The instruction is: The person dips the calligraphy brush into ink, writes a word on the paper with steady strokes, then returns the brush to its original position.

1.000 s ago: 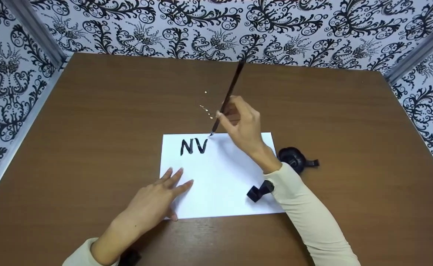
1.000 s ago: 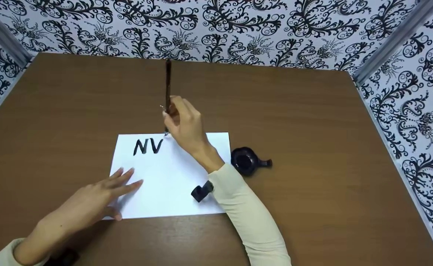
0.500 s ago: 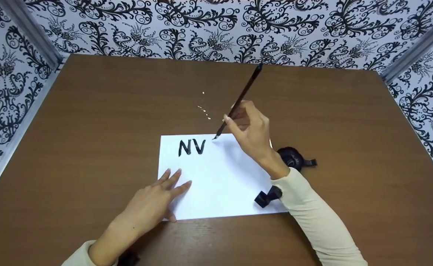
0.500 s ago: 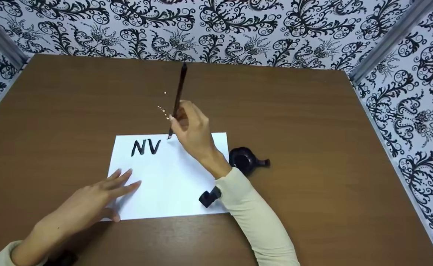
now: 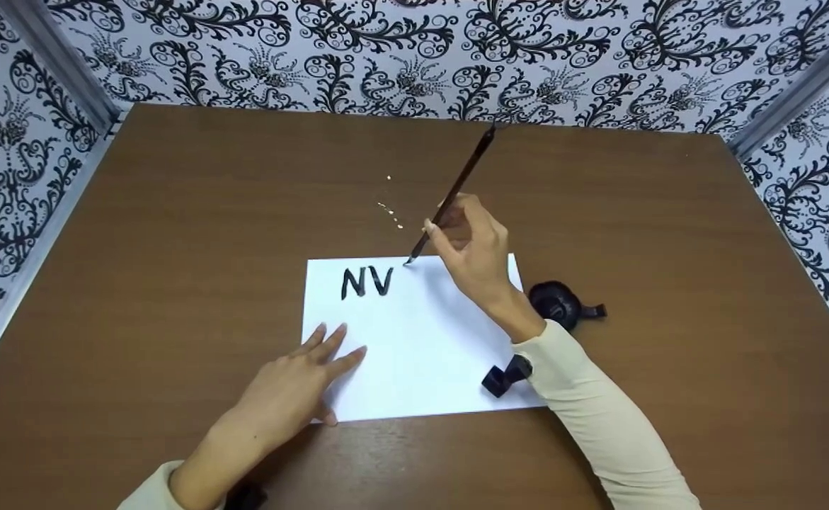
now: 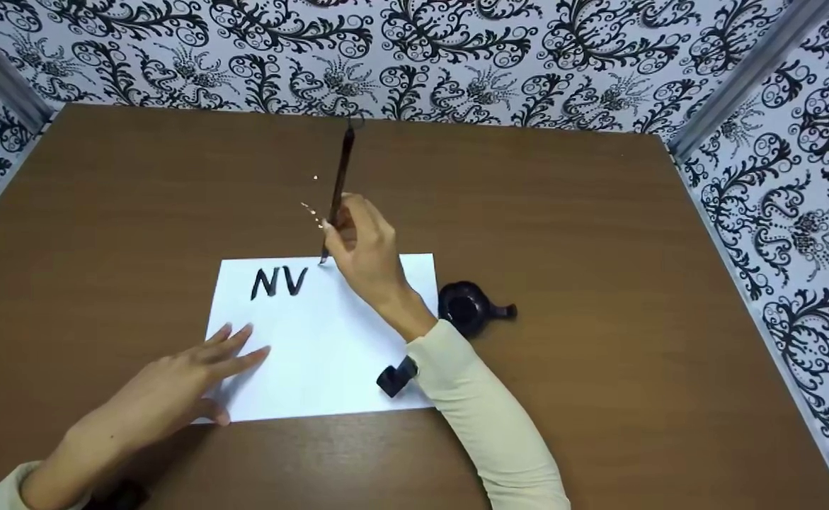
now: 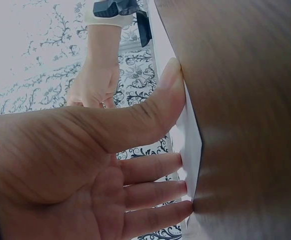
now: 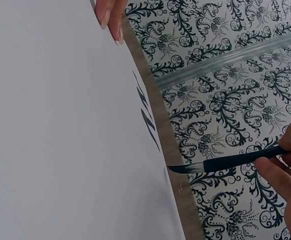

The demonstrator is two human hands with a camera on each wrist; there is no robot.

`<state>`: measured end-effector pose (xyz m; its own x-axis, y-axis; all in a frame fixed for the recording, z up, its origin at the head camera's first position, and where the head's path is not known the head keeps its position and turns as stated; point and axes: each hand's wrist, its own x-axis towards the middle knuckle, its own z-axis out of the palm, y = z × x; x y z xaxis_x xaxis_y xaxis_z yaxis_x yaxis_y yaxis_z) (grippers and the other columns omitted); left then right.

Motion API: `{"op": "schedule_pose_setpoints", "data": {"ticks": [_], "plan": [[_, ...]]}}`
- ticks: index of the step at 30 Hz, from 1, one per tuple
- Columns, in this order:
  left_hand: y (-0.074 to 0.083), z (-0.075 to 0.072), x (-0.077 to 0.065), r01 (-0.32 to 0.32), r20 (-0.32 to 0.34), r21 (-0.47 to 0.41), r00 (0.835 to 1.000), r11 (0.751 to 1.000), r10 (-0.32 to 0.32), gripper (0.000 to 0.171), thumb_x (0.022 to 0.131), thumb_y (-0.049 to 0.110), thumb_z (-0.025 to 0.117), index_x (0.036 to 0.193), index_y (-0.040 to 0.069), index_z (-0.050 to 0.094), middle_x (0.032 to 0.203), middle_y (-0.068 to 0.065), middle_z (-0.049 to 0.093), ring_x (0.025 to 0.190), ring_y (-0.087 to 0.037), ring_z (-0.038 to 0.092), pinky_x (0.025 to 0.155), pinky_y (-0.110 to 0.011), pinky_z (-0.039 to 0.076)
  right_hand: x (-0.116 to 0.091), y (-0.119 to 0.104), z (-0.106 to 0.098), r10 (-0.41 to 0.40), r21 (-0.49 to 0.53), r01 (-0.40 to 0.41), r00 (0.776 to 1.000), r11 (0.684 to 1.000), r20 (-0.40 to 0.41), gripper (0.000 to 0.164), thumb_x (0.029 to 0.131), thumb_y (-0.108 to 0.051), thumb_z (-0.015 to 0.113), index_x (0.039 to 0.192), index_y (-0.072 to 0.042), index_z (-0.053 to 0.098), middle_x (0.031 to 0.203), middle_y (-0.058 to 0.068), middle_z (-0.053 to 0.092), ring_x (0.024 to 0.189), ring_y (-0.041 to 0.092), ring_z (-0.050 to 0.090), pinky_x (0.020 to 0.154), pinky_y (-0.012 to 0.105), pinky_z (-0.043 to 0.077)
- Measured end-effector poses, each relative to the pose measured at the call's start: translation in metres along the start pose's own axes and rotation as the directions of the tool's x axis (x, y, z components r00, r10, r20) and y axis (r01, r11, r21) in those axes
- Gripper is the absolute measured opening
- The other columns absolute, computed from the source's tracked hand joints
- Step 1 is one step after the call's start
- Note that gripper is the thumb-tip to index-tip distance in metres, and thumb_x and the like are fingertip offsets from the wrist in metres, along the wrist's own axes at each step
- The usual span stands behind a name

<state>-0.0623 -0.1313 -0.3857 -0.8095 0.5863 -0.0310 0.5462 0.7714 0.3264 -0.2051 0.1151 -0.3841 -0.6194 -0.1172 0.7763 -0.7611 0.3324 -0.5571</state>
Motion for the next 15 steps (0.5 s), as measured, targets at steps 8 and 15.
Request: {"op": "schedule_pose_setpoints", "data": {"ticks": [8,15], "plan": [[-0.0006,0.0009,-0.0001,-0.001,-0.010,0.001,1.000,1.000,0.001,0.083,0.060,0.035,0.076,0.136,0.011,0.055,0.144,-0.023,0.040,0.129,-0.047,0.038,0.067,-0.051,0.055,-0.0005,-0.0002,0.0013,-0.001,-0.003,0.001,1.000,1.000,-0.003,0.019,0.083,0.002,0.069,0.098,0.004,0.057,0.084,0.008,0.064,0.072,0.017,0.069,0.061,0.023,0.055],[0.0001,0.0007,0.0003,0.003,-0.004,-0.003,1.000,1.000,-0.003,0.082,0.060,0.032,0.078,0.136,0.012,0.055,0.144,-0.023,0.039,0.129,-0.047,0.038,0.068,-0.051,0.055,-0.0018,0.0014,0.0006,0.001,-0.011,-0.001,1.000,1.000,0.006,0.020,0.083,0.002,0.070,0.099,0.003,0.057,0.083,0.009,0.064,0.072,0.018,0.069,0.060,0.023,0.056]]}}
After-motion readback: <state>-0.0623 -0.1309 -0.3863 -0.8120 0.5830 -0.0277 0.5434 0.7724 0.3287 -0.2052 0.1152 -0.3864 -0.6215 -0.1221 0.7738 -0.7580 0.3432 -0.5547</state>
